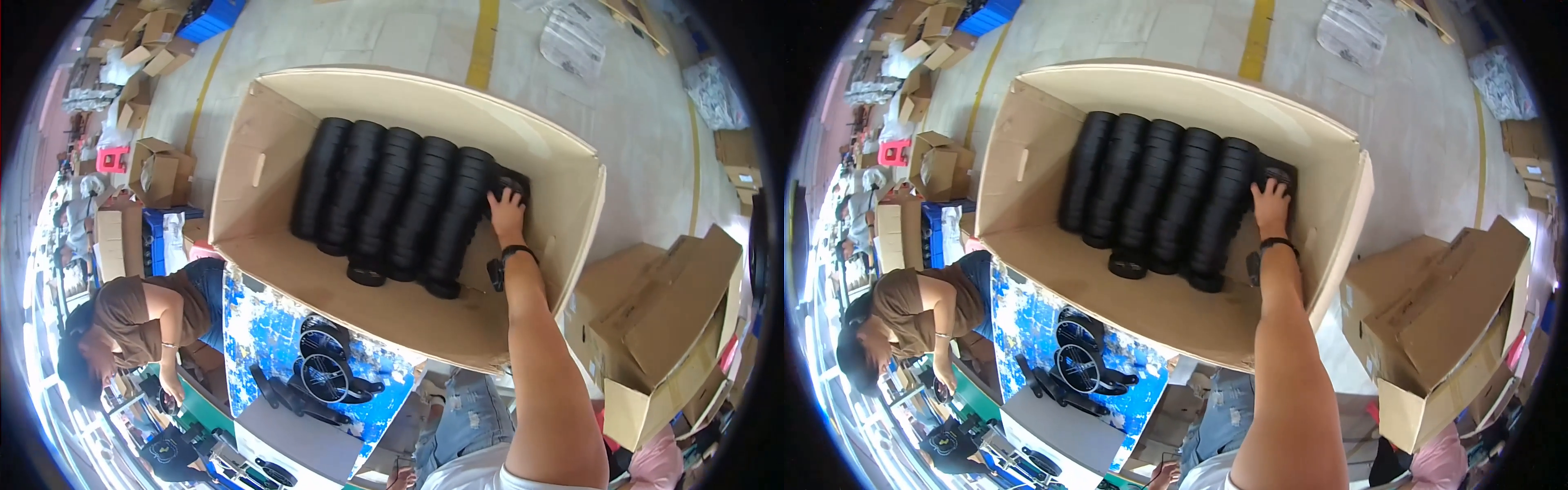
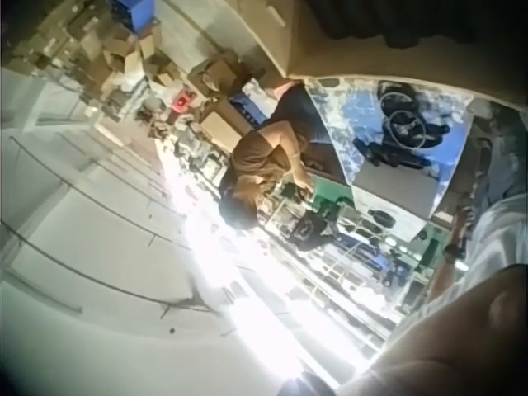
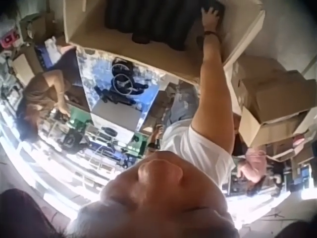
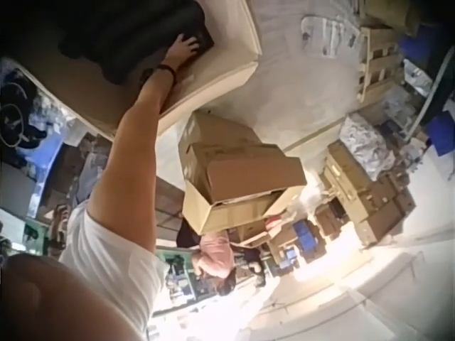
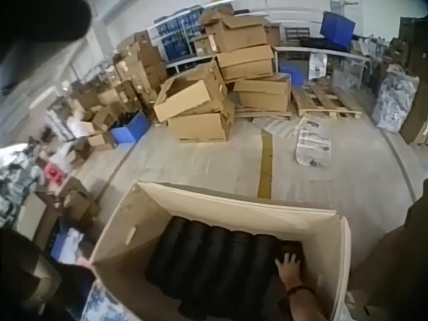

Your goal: Assembling and packaging electronic components using a production line machine.

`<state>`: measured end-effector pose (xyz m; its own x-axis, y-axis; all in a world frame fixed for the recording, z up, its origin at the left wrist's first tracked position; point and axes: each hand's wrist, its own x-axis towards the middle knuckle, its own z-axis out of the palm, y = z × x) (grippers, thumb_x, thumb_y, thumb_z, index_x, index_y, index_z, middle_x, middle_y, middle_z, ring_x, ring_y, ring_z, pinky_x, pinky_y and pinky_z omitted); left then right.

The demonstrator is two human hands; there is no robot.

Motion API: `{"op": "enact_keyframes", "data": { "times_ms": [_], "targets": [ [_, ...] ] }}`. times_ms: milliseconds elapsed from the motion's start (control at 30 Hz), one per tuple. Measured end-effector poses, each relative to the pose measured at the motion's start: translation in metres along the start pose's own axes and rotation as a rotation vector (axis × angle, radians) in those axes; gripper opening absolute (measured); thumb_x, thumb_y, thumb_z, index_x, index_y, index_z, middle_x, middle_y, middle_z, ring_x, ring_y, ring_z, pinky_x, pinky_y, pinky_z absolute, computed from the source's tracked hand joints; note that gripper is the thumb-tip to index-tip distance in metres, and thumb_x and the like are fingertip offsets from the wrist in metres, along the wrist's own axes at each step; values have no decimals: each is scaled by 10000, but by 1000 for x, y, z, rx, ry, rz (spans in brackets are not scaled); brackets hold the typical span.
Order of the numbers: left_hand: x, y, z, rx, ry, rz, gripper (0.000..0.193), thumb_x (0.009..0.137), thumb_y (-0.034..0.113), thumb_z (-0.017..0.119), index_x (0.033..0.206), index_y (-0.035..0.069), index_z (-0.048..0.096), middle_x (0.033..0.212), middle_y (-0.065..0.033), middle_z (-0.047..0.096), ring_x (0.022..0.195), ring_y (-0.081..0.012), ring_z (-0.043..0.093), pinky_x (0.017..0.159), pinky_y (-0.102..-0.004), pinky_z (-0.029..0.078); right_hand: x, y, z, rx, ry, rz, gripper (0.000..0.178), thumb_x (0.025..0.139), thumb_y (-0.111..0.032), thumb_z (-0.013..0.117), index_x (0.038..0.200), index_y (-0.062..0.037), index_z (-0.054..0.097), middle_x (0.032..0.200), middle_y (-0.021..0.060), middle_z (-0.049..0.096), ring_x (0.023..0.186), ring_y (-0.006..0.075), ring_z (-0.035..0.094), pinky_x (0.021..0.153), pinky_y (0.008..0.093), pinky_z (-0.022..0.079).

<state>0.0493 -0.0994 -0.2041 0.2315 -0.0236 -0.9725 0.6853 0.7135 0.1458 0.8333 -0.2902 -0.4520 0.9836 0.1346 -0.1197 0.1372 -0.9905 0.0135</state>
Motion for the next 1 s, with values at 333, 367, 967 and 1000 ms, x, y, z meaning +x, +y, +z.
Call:
{"op": "enact_keyframes", "data": {
  "times_ms": [333,367,967,1000],
  "targets": [
    [-4,35,50,192,202,-147,427,983,308,460,1236,-32,510,845,-49,536,718,-187,529,571,-252,418,6,11,-78,-33,-286,-71,529,764,-188,644,1275,-260,528,1125,167,615,1012,358,606,918,497,417],
    [3,13,4,-668,-211,-269,492,965,388,457,1223,-26,526,843,-60,549,728,-196,537,603,-285,441,10,3,-101,34,-274,-52,556,758,-195,640,1297,-251,512,1125,170,623,1045,350,606,916,508,416],
    [37,-39,87,-104,487,187,210,935,203,522,1030,41,617,796,-65,650,667,-169,629,576,-288,487,-107,-350,-360,1540,-1435,-529,307,818,-36,602,1125,-38,602,986,43,658,877,183,638,758,327,530],
    [34,-45,97,-135,541,202,205,926,208,541,1019,44,619,786,-66,647,666,-168,627,576,-284,484,-120,-370,-364,1389,-1530,-446,217,824,-88,616,1039,-65,626,880,34,664,792,165,629,699,295,504]
  ]
}}
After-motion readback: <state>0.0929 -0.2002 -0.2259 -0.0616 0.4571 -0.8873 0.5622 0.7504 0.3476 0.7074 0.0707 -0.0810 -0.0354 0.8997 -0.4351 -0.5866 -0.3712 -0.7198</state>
